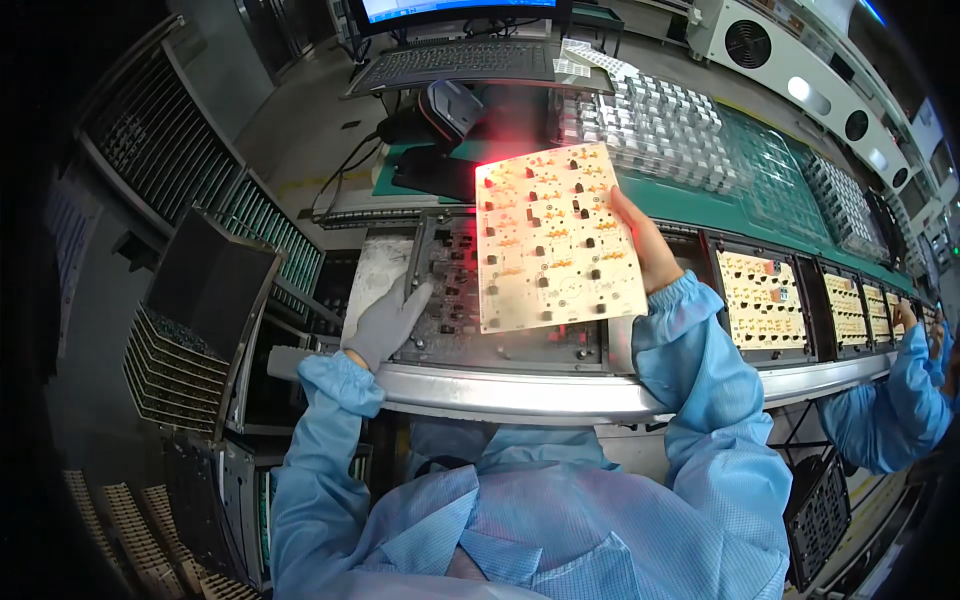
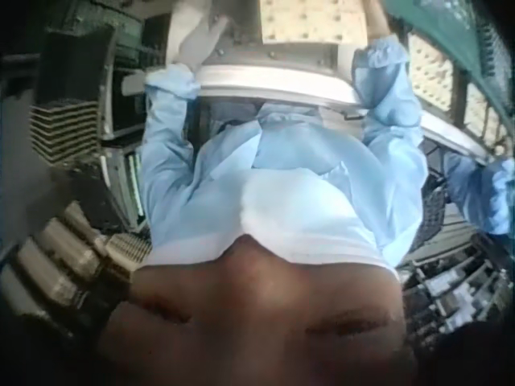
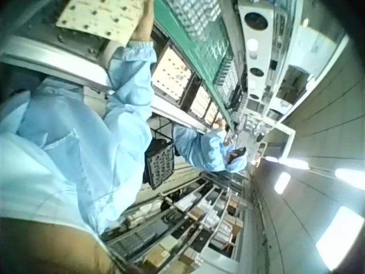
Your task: The person repeatedly places a metal frame onto a conveyor track, mounts a circuit board into the frame, inserts electronic components into the board by hand, and pushes the assembled fixture down the line.
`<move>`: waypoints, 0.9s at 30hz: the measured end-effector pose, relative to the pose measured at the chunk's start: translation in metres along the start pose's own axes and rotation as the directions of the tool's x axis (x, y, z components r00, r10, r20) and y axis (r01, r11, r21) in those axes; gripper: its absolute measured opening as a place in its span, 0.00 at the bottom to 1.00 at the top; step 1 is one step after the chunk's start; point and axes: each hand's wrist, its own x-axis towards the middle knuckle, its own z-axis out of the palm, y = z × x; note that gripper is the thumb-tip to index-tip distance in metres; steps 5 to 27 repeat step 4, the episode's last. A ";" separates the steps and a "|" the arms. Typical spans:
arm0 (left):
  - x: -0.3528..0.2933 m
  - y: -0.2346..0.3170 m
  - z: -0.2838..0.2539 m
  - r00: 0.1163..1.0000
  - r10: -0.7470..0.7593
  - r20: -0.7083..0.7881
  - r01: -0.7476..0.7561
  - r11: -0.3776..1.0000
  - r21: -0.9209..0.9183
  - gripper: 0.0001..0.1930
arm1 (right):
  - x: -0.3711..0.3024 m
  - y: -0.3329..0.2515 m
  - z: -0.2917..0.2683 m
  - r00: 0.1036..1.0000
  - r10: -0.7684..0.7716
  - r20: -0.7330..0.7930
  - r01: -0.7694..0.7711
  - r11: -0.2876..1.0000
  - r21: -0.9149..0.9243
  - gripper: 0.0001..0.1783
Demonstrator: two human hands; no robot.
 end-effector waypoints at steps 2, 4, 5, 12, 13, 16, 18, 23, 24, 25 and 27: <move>0.003 -0.007 0.000 1.000 -0.002 -0.003 0.002 1.000 0.024 0.29 | 0.009 -0.011 -0.007 0.993 0.118 0.021 -0.120 0.990 0.071 0.27; 0.001 -0.005 -0.003 1.000 0.003 0.020 -0.004 0.999 0.044 0.30 | 0.013 -0.018 -0.011 0.989 0.138 -0.047 -0.137 0.990 0.018 0.26; 0.001 -0.005 -0.003 1.000 0.003 0.020 -0.004 0.999 0.044 0.30 | 0.013 -0.018 -0.011 0.989 0.138 -0.047 -0.137 0.990 0.018 0.26; 0.001 -0.005 -0.003 1.000 0.003 0.020 -0.004 0.999 0.044 0.30 | 0.013 -0.018 -0.011 0.989 0.138 -0.047 -0.137 0.990 0.018 0.26; 0.001 -0.005 -0.003 1.000 0.003 0.020 -0.004 0.999 0.044 0.30 | 0.013 -0.018 -0.011 0.989 0.138 -0.047 -0.137 0.990 0.018 0.26; 0.001 -0.005 -0.003 1.000 0.003 0.020 -0.004 0.999 0.044 0.30 | 0.013 -0.018 -0.011 0.989 0.138 -0.047 -0.137 0.990 0.018 0.26; 0.001 -0.005 -0.003 1.000 0.003 0.020 -0.004 0.999 0.044 0.30 | 0.013 -0.018 -0.011 0.989 0.138 -0.047 -0.137 0.990 0.018 0.26; 0.001 -0.005 -0.003 1.000 0.003 0.020 -0.004 0.999 0.044 0.30 | 0.013 -0.018 -0.011 0.989 0.138 -0.047 -0.137 0.990 0.018 0.26; 0.001 -0.005 -0.003 1.000 0.003 0.020 -0.004 0.999 0.044 0.30 | 0.013 -0.018 -0.011 0.989 0.138 -0.047 -0.137 0.990 0.018 0.26; 0.001 -0.005 -0.003 1.000 0.003 0.020 -0.004 0.999 0.044 0.30 | 0.013 -0.018 -0.011 0.989 0.138 -0.047 -0.137 0.990 0.018 0.26; 0.001 -0.005 -0.003 1.000 0.003 0.020 -0.004 0.999 0.044 0.30 | 0.013 -0.018 -0.011 0.989 0.138 -0.047 -0.137 0.990 0.018 0.26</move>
